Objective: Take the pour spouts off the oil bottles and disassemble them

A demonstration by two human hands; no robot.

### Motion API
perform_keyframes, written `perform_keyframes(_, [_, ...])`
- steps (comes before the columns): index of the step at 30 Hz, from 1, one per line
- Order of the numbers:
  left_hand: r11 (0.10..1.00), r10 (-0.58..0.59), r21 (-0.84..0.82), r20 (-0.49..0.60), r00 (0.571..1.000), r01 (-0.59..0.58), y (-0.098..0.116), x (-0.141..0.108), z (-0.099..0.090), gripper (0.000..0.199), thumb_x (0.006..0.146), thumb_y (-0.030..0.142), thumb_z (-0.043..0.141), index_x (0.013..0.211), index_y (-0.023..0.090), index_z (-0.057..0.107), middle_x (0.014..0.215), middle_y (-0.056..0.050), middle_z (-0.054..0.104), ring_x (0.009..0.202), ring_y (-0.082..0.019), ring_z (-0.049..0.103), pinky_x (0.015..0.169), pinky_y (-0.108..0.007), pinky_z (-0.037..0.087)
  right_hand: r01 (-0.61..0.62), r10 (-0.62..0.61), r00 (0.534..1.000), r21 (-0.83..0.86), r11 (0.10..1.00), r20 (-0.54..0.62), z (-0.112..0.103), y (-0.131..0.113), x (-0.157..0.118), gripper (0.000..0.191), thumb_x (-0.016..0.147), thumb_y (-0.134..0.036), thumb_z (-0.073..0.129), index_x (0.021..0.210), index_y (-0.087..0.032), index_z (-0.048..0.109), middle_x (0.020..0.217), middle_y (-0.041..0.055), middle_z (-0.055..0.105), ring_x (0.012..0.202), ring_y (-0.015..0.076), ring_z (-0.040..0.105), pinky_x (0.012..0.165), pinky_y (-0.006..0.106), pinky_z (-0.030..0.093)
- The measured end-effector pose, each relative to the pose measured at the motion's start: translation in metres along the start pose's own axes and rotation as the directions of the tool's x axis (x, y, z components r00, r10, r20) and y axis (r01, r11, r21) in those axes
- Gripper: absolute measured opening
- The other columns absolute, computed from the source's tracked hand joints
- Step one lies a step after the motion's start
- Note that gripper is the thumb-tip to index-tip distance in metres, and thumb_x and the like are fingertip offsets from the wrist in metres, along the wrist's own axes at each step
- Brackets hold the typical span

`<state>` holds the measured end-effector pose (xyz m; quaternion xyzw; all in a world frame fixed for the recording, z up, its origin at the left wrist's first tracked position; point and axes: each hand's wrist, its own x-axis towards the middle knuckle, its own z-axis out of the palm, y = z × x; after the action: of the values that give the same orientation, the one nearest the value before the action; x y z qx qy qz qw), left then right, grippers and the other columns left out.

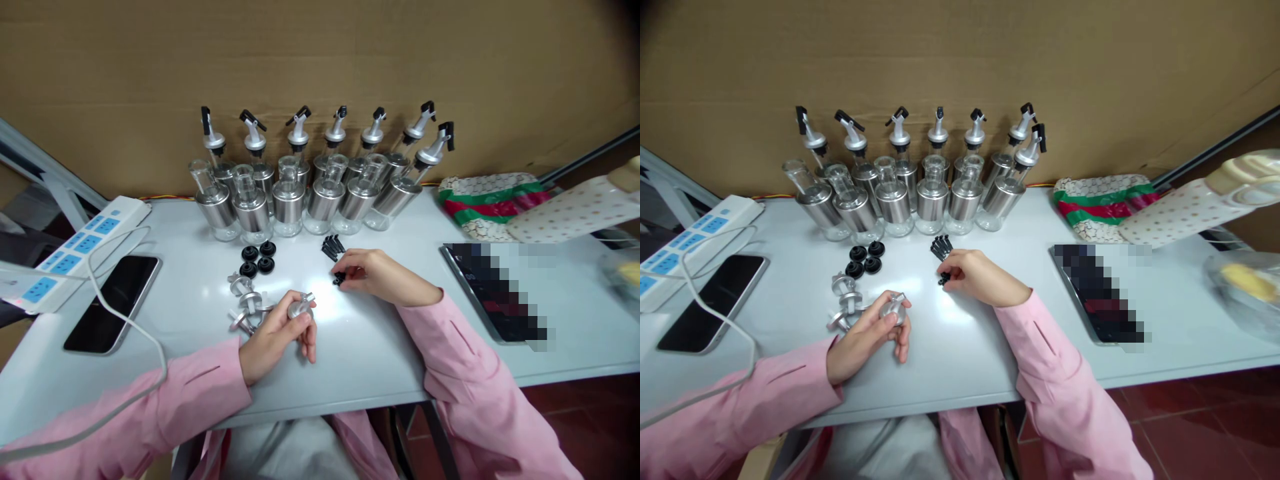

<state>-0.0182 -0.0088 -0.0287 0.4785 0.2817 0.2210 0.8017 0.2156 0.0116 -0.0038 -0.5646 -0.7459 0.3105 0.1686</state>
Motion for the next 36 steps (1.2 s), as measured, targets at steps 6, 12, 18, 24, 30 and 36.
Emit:
perform_keyframes(6, [1.000, 0.001, -0.001, 0.002, 1.000, -0.001, 0.000, 0.000, 0.000, 0.041, 0.083, 0.055, 0.053, 0.096, 0.019, 0.040, 0.065, 0.005, 0.053, 0.053, -0.011, 0.058, 0.056, -0.026, 0.040, 0.002, -0.004, 1.000, -0.063, 0.998, -0.020, -0.001, 0.000, 0.000, 0.016, 0.074, -0.021, 0.065, 0.089, -0.016, 0.068, 0.085, 0.0055, 0.061, 0.067, 0.0139, 0.060, 0.065, 0.027, 0.051])
perform_keyframes(12, [1.000, 0.007, 0.006, 0.009, 1.000, -0.007, -0.002, -0.001, -0.002, 0.039, 0.084, 0.054, 0.051, 0.097, 0.019, 0.041, 0.066, 0.004, 0.053, 0.053, -0.011, 0.058, 0.056, -0.025, 0.040, 0.081, -0.082, 0.997, -0.063, 0.995, -0.013, 0.006, 0.003, 0.001, 0.023, 0.074, -0.030, 0.068, 0.093, -0.016, 0.068, 0.090, 0.0062, 0.058, 0.068, 0.0141, 0.058, 0.066, 0.028, 0.049])
perform_keyframes(18, [1.000, 0.005, 0.001, 0.011, 1.000, -0.005, -0.003, -0.001, -0.003, 0.037, 0.086, 0.052, 0.051, 0.099, 0.019, 0.041, 0.067, 0.004, 0.053, 0.054, -0.011, 0.058, 0.056, -0.025, 0.040, 0.111, -0.111, 0.993, -0.032, 0.993, -0.028, 0.011, 0.003, 0.001, 0.013, 0.079, -0.023, 0.062, 0.087, -0.018, 0.070, 0.091, 0.0058, 0.057, 0.066, 0.0122, 0.057, 0.066, 0.028, 0.049])
perform_keyframes(24, [1.000, -0.011, -0.027, -0.007, 1.000, 0.011, -0.002, -0.001, -0.002, 0.041, 0.083, 0.057, 0.051, 0.098, 0.019, 0.042, 0.065, 0.004, 0.054, 0.053, -0.012, 0.058, 0.056, -0.026, 0.040, 0.246, -0.235, 0.964, 0.086, 0.965, -0.123, 0.008, -0.024, -0.004, 0.031, 0.076, -0.037, 0.067, 0.101, -0.019, 0.066, 0.092, 0.0060, 0.055, 0.070, 0.0127, 0.053, 0.062, 0.025, 0.047])
perform_keyframes(30, [0.999, 0.016, 0.038, 0.057, 0.998, -0.018, -0.003, -0.002, -0.002, 0.050, 0.080, 0.066, 0.046, 0.092, 0.017, 0.043, 0.058, 0.002, 0.056, 0.054, -0.013, 0.055, 0.059, -0.027, 0.042, 0.308, -0.336, 0.942, 0.345, 0.887, 0.023, 0.025, -0.042, -0.003, 0.022, 0.087, -0.036, 0.056, 0.085, -0.015, 0.061, 0.070, 0.0013, 0.063, 0.063, 0.0101, 0.055, 0.061, 0.022, 0.044])
perform_keyframes(36, [0.999, -0.001, 0.043, 0.037, 0.999, -0.001, -0.006, 0.002, -0.007, 0.061, 0.076, 0.077, 0.034, 0.072, 0.017, 0.047, 0.039, 0.008, 0.037, 0.039, -0.011, 0.045, 0.047, -0.024, 0.036, 0.378, -0.393, 0.920, 0.274, 0.884, 0.000, 0.037, -0.044, -0.003, 0.022, 0.089, -0.033, 0.051, 0.098, -0.015, 0.058, 0.081, 0.0037, 0.064, 0.069, 0.0109, 0.055, 0.066, 0.022, 0.043])
